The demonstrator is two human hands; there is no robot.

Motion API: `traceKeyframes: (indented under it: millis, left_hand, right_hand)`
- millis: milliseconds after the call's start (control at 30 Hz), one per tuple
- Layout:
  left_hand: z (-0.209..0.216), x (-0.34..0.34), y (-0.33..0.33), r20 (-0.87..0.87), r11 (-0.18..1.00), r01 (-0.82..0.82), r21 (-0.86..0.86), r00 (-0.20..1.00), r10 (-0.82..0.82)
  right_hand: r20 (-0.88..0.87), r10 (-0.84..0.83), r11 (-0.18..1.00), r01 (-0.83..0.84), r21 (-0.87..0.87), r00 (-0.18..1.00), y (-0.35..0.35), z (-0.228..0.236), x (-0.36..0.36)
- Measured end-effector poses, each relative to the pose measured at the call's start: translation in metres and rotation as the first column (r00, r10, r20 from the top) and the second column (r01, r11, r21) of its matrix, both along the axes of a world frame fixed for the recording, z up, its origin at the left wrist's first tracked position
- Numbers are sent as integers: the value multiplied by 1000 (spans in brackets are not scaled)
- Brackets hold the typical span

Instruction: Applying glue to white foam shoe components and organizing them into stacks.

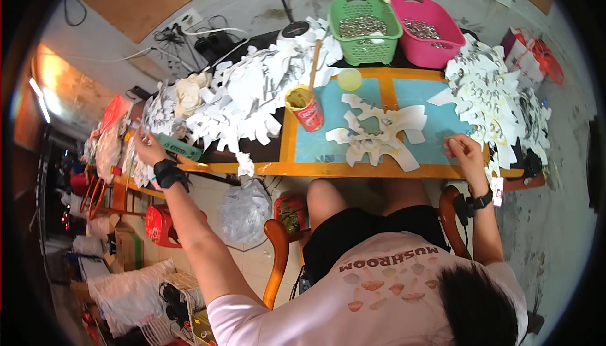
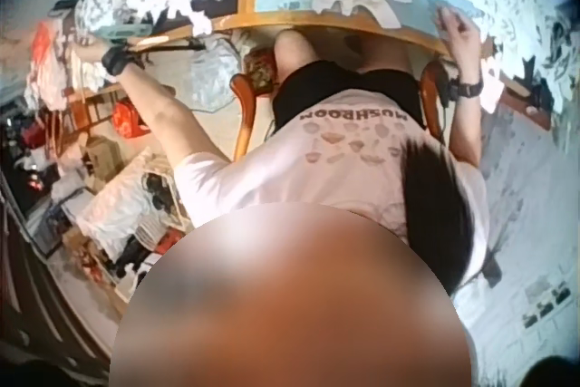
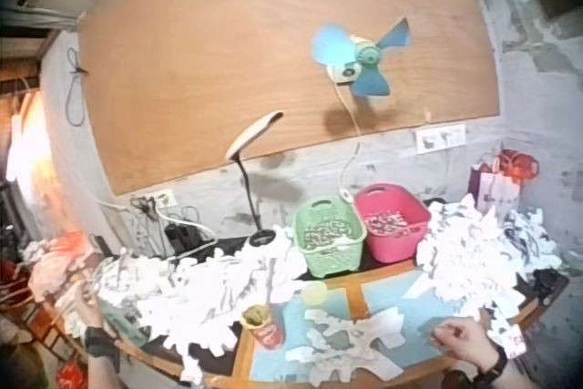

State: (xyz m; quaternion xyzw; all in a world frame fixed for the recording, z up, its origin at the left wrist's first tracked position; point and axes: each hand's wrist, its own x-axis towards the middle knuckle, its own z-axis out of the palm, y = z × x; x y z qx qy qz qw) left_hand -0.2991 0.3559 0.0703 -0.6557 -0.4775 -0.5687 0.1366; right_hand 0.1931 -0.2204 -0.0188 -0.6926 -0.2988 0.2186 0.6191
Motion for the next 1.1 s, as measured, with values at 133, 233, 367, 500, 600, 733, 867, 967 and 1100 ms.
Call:
traceKeyframes:
  millis: [133,233,367,500,600,733,867,967,1100]
  left_hand:
    - [2,-14,13,-85,995,-39,-87,996,31]
    - [-10,-11,6,-77,999,-2,-37,997,-1]
    - [-14,3,-18,-61,977,-27,-213,998,14]
    - [-6,16,-30,-52,983,-4,-185,999,-6]
    - [-4,22,-27,-109,996,1,-91,994,-10]
    - [-8,10,-13,-208,999,-24,42,978,32]
    - [-13,-11,3,-199,984,-173,38,964,177]
    - [-12,-5,2,-226,979,-202,-21,955,192]
    - [-4,14,-18,-155,990,-127,-54,981,117]
  right_hand:
    - [245,57,995,-35,-92,968,24,-4,-8]
    - [344,59,997,-36,-72,937,45,16,-22]
    - [560,50,997,-6,-79,827,68,15,-26]
    - [674,35,994,47,-103,738,86,5,-14]
    - [640,31,999,-20,-25,768,91,5,-5]
    - [533,-49,996,4,85,845,87,12,-10]
    - [581,-98,992,128,-9,808,50,15,-1]
    - [671,-128,918,344,-199,730,10,20,14]
    - [783,-204,843,512,-164,587,-22,20,17]
